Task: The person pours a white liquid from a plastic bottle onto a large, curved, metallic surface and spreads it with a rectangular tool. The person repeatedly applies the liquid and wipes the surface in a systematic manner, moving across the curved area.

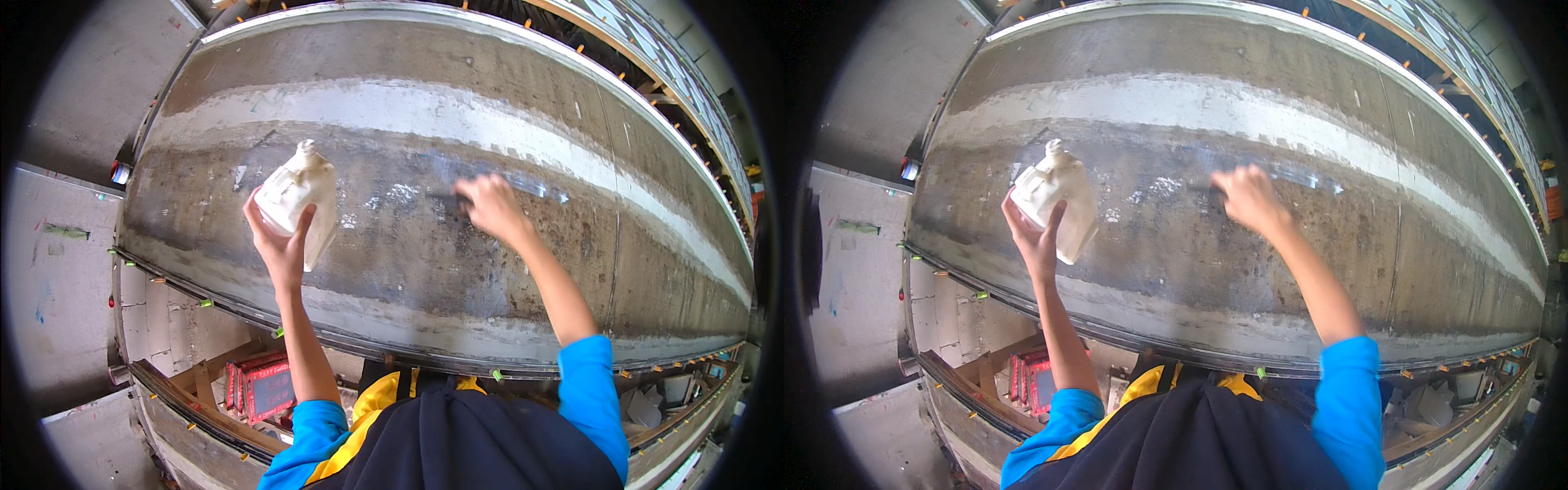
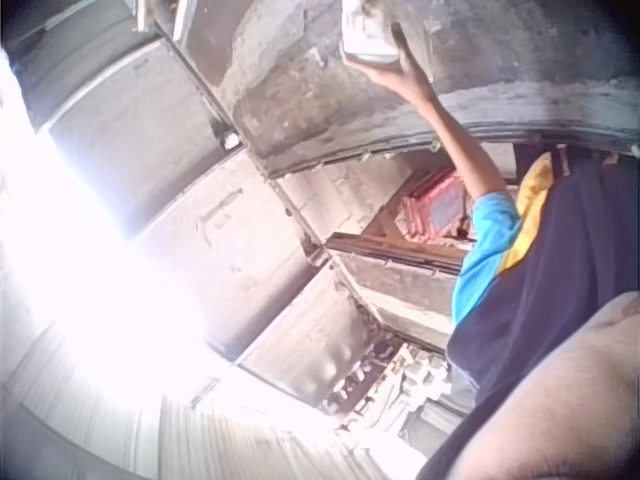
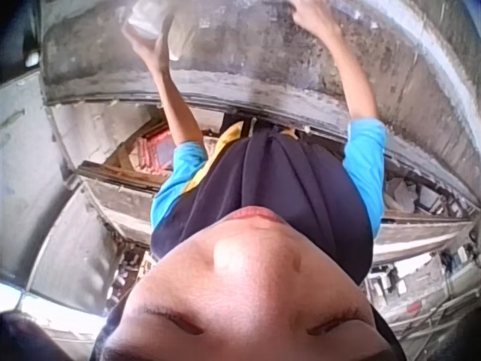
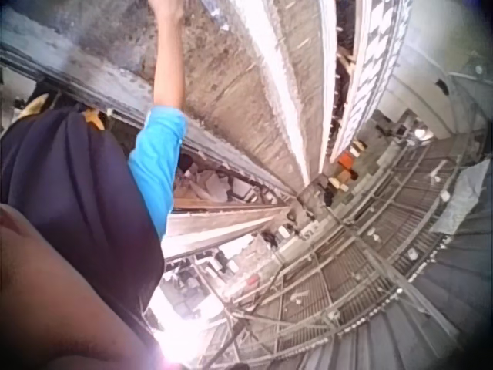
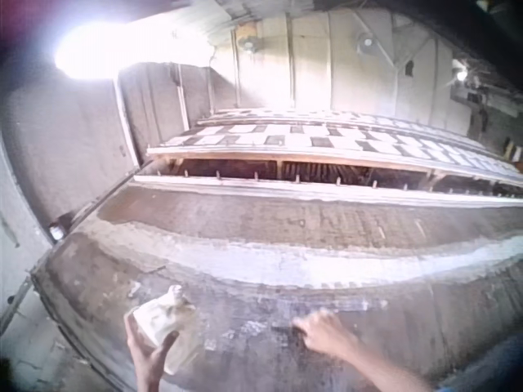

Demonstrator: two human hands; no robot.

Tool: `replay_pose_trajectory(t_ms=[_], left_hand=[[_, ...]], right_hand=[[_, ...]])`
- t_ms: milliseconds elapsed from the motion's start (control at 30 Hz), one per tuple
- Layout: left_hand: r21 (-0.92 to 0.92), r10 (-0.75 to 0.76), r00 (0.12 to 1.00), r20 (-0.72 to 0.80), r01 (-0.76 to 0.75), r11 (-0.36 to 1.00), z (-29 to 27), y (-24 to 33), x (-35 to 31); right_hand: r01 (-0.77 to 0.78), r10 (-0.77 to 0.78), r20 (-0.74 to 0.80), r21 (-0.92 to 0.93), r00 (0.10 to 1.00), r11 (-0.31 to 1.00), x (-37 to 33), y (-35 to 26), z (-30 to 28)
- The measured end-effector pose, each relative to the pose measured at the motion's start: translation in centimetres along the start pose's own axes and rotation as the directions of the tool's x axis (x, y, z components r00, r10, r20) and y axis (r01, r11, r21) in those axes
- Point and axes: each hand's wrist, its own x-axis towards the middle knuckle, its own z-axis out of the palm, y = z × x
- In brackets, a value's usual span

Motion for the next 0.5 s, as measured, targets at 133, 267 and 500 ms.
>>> replay_pose_trajectory(t_ms=[133,267,500], left_hand=[[0.009,0.015,1.0,0.025,-0.016,1.0,1.8,1.1,-0.9],[-0.075,-0.037,0.999,0.024,0.039,0.996,2.1,1.2,-2.7],[-0.13,-0.022,0.998,0.067,0.031,0.991,4.1,3.1,-6.4]], right_hand=[[-0.004,-0.002,-0.237,-0.026,0.971,1.0,1.8,2.5,1.9],[0.215,-0.244,-0.188,-0.16,0.951,0.963,-6.6,-1.7,3.0],[0.071,-0.065,0.148,-0.037,0.987,0.997,-10.7,2.0,-2.3]])
